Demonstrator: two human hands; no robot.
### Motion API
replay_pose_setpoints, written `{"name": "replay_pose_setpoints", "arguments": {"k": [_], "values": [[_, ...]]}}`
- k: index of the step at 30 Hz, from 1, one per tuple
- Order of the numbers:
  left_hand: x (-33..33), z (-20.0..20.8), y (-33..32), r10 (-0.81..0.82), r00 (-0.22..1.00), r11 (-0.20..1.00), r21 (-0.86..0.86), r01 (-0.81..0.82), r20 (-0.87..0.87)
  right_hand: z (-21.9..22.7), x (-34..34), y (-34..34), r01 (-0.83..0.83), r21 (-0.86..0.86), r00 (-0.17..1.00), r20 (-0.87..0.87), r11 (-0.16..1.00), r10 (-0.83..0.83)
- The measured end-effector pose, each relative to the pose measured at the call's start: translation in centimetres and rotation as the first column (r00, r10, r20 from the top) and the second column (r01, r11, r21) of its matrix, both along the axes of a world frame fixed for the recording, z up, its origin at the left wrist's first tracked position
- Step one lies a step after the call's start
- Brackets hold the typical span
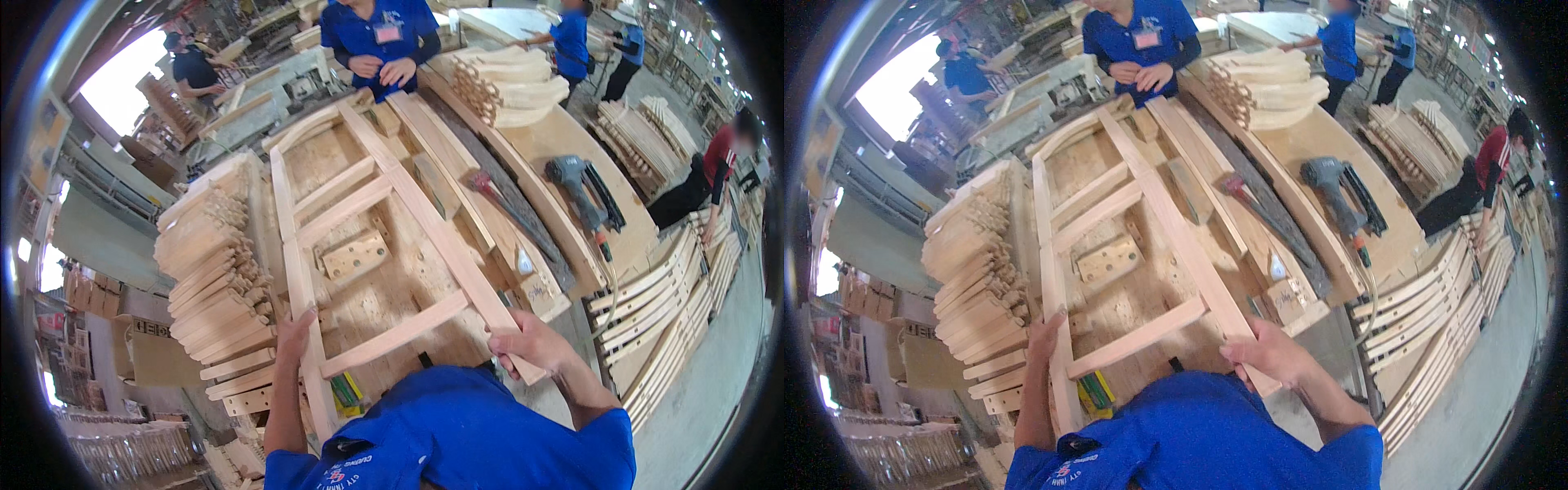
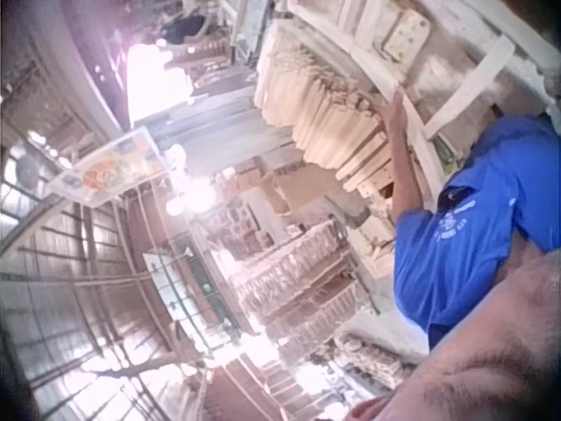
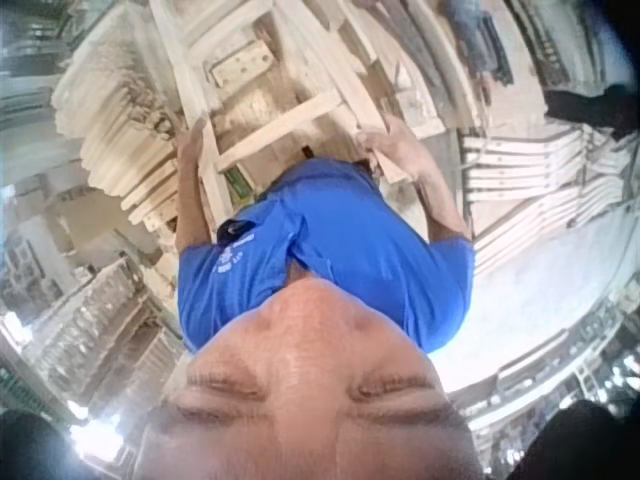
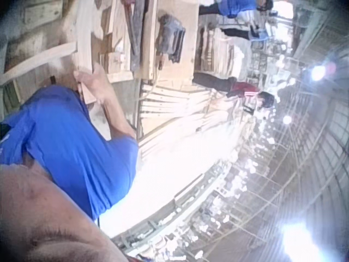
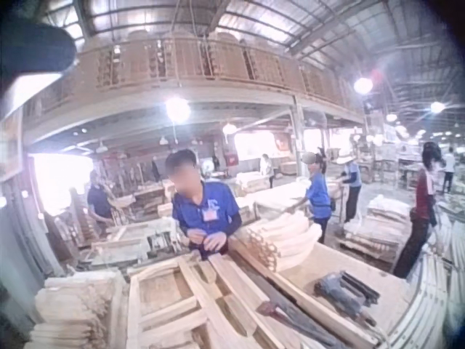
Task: The person assembles wooden chair frames by inserting slats into pre-drilled holes and securing them with a nail gun. They repeatedly pick up slats, align them, and fasten them to the frame while other workers handle similar tasks nearby.
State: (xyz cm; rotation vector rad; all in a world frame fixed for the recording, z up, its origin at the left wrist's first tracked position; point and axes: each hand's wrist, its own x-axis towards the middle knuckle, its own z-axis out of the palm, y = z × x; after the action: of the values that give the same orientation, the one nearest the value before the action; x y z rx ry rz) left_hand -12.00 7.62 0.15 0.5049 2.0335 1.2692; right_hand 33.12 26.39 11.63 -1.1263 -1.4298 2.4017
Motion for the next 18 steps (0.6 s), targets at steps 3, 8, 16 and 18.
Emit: {"name": "replay_pose_setpoints", "arguments": {"k": [3,8,16,18], "values": [[-0.8,0.0,0.0,-0.007,0.999,0.999,0.044,0.008,-0.032,0.4,0.8,0.0,0.03,-0.043,0.999,-0.035,0.999,-0.032],[-1.5,2.0,0.8,-0.019,0.992,0.987,0.157,0.038,-0.121,1.6,1.3,-0.3,0.03,0.016,0.987,-0.156,0.999,-0.028],[-4.6,8.2,6.0,-0.05,0.983,0.95,0.295,0.1,-0.174,2.2,-0.8,1.8,0.1,0.142,0.966,-0.249,0.985,-0.062],[-5.5,9.6,7.9,-0.069,0.974,0.942,0.306,0.135,-0.216,2.1,-1.7,2.9,0.122,0.184,0.969,-0.236,0.975,-0.076]]}}
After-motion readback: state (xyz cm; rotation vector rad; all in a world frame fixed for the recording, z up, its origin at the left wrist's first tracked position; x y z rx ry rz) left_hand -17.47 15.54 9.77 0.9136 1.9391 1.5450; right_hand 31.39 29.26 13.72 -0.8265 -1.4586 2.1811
